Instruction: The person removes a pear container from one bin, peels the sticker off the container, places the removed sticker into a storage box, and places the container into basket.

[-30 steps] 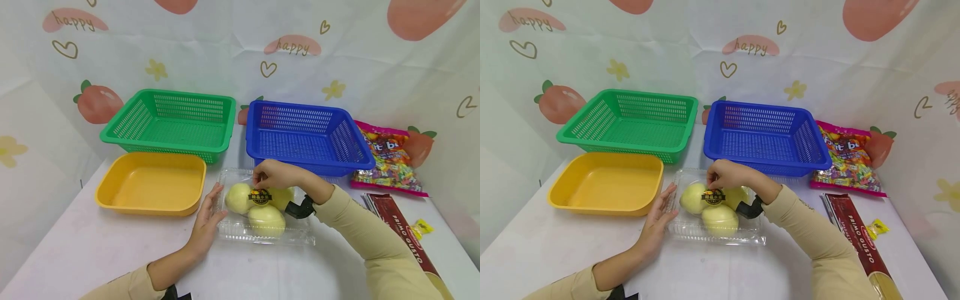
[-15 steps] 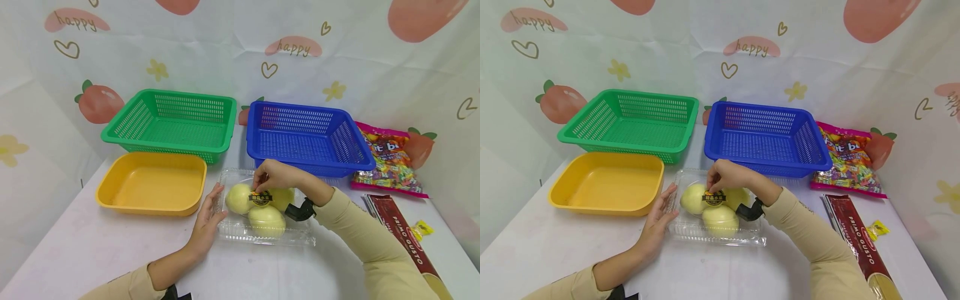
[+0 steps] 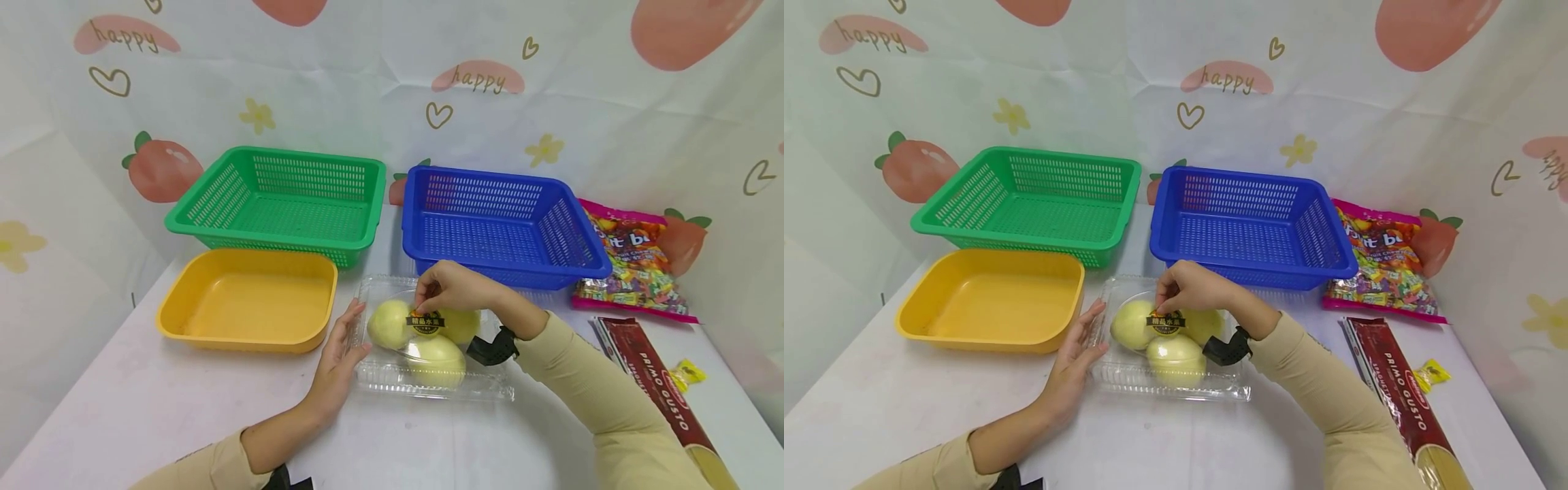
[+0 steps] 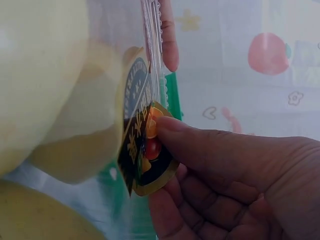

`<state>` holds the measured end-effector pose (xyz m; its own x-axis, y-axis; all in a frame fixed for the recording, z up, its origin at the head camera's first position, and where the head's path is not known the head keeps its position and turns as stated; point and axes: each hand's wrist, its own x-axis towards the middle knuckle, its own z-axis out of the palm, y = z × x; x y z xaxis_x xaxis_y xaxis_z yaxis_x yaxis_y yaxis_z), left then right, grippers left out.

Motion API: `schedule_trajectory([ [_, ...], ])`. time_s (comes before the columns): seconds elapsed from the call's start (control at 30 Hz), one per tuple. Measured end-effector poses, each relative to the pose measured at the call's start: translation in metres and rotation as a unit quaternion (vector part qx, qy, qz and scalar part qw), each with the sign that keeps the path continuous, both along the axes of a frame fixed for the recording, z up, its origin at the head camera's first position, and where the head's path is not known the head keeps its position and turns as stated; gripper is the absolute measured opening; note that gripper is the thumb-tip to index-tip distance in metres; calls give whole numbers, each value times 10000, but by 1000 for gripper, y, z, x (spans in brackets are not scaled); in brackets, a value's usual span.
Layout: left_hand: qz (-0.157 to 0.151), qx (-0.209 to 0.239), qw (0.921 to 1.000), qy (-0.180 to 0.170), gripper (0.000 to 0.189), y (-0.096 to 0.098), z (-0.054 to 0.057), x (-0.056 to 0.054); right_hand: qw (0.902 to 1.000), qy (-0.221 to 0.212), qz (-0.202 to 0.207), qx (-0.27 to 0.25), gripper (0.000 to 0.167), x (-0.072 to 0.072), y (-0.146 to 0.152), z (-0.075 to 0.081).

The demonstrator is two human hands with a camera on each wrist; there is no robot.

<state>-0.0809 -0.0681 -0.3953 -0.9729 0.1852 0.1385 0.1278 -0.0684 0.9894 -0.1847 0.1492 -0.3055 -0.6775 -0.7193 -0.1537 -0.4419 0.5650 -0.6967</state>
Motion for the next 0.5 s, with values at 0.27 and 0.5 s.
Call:
schedule_trajectory([
  [0.27,-23,29,10000,-50,56,0,-1,0,9995,-218,13,-212,5,1,2,0],
  [0.5,-34,10,10000,5,56,0,-1,0,9983,-415,-110,-394,4,0,5,-3],
])
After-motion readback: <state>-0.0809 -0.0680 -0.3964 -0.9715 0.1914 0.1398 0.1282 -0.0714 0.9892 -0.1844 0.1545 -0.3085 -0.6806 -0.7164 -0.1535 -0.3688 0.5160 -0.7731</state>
